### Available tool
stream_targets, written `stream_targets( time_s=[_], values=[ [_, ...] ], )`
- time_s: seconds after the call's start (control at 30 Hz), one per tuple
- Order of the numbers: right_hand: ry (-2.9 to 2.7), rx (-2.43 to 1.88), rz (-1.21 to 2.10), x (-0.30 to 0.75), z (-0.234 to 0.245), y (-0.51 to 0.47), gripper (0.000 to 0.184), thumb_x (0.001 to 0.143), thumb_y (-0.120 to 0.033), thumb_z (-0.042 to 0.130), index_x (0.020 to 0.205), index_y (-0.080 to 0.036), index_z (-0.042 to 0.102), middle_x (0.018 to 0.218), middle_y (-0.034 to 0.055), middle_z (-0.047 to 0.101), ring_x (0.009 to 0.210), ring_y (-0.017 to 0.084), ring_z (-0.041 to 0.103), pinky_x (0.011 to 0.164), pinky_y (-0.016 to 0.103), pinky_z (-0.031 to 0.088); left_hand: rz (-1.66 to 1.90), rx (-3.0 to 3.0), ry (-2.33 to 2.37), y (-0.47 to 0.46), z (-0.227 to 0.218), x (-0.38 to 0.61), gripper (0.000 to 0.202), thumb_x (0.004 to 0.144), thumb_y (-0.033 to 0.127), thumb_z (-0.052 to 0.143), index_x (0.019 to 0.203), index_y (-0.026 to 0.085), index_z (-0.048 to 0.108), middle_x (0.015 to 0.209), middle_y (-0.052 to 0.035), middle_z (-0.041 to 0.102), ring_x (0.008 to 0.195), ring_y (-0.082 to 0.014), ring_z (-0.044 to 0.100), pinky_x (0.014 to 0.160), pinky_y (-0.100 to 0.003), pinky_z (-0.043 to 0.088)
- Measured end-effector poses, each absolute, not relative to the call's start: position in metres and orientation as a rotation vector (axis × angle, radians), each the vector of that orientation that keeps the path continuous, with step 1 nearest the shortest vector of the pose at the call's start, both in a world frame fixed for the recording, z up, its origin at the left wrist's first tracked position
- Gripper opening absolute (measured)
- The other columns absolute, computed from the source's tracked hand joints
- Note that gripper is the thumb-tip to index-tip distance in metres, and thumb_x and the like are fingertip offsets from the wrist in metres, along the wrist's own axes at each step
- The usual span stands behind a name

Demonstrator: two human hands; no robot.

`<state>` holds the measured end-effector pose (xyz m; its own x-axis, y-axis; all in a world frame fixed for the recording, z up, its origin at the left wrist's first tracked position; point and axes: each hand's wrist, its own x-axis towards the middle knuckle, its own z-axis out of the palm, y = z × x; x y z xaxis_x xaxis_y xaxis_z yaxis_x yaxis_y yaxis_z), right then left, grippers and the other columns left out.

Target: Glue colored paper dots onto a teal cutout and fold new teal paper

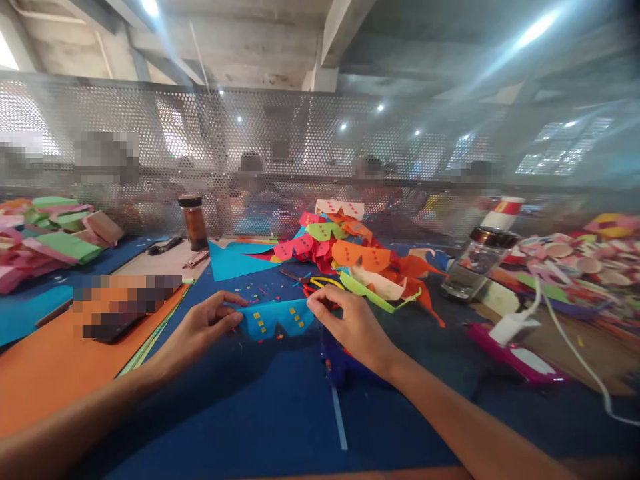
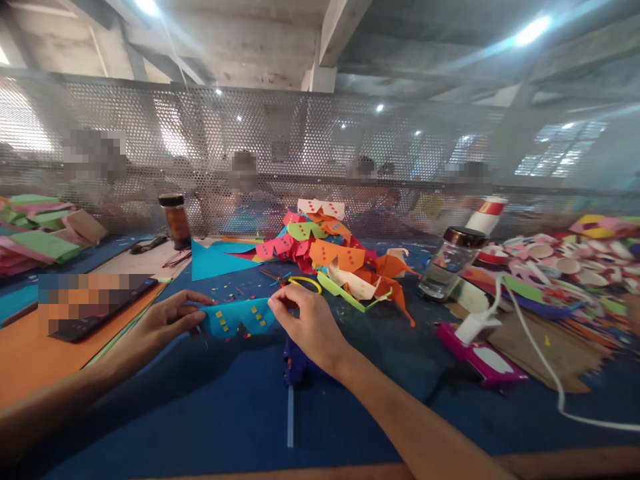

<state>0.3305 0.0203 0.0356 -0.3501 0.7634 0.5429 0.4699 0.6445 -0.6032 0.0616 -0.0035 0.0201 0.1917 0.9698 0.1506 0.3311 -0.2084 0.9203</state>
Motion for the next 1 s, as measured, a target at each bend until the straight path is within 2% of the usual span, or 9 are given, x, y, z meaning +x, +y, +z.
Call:
stream_targets(
  time_s=[0.17,0.47,0.73,0.87,1.0],
  values=[
    [-2.004,-0.934,0.453,0.329,0.033,0.019,0.018,0.092,-0.024,0.053,0.077,-0.019,0.061,0.075,0.0002,0.065,0.07,0.014,0.06,0.07,0.026,0.048,1.031,1.569,1.256,0.0,0.016,0.062,0.032,0.082,0.048,0.067,0.096,0.019,0.066,0.08,-0.0022,0.074,0.077,-0.0224,0.068,0.071,-0.032,0.05],
    [-2.01,-0.933,0.515,0.327,0.029,0.022,0.017,0.091,-0.023,0.055,0.075,-0.02,0.06,0.074,-0.0013,0.063,0.07,0.013,0.058,0.069,0.026,0.046,1.067,1.461,1.217,0.002,0.015,0.064,0.029,0.077,0.047,0.072,0.08,0.019,0.064,0.07,0.0003,0.071,0.068,-0.0183,0.063,0.067,-0.029,0.045],
    [-2.007,-0.945,0.587,0.327,0.027,0.023,0.019,0.093,-0.027,0.055,0.075,-0.02,0.06,0.075,-0.001,0.063,0.073,0.015,0.058,0.071,0.026,0.046,1.098,1.422,1.175,0.003,0.011,0.061,0.032,0.074,0.048,0.075,0.075,0.018,0.063,0.066,0.0003,0.068,0.062,-0.0154,0.059,0.063,-0.027,0.043],
    [-2.013,-0.998,0.636,0.329,0.022,0.026,0.022,0.095,-0.033,0.054,0.08,-0.02,0.063,0.077,-0.0001,0.064,0.074,0.016,0.059,0.07,0.026,0.045,1.071,1.392,1.196,0.003,0.012,0.062,0.034,0.074,0.05,0.075,0.079,0.018,0.063,0.068,0.0004,0.069,0.065,-0.0162,0.061,0.065,-0.027,0.044],
    [-1.953,-0.988,0.795,0.331,0.018,0.028,0.022,0.097,-0.036,0.052,0.104,-0.022,0.067,0.089,0.0018,0.068,0.08,0.018,0.063,0.073,0.028,0.049,1.05,1.379,1.212,0.001,0.013,0.062,0.038,0.076,0.051,0.072,0.097,0.019,0.064,0.075,-0.0008,0.074,0.069,-0.0191,0.066,0.067,-0.029,0.048]
  ],
)
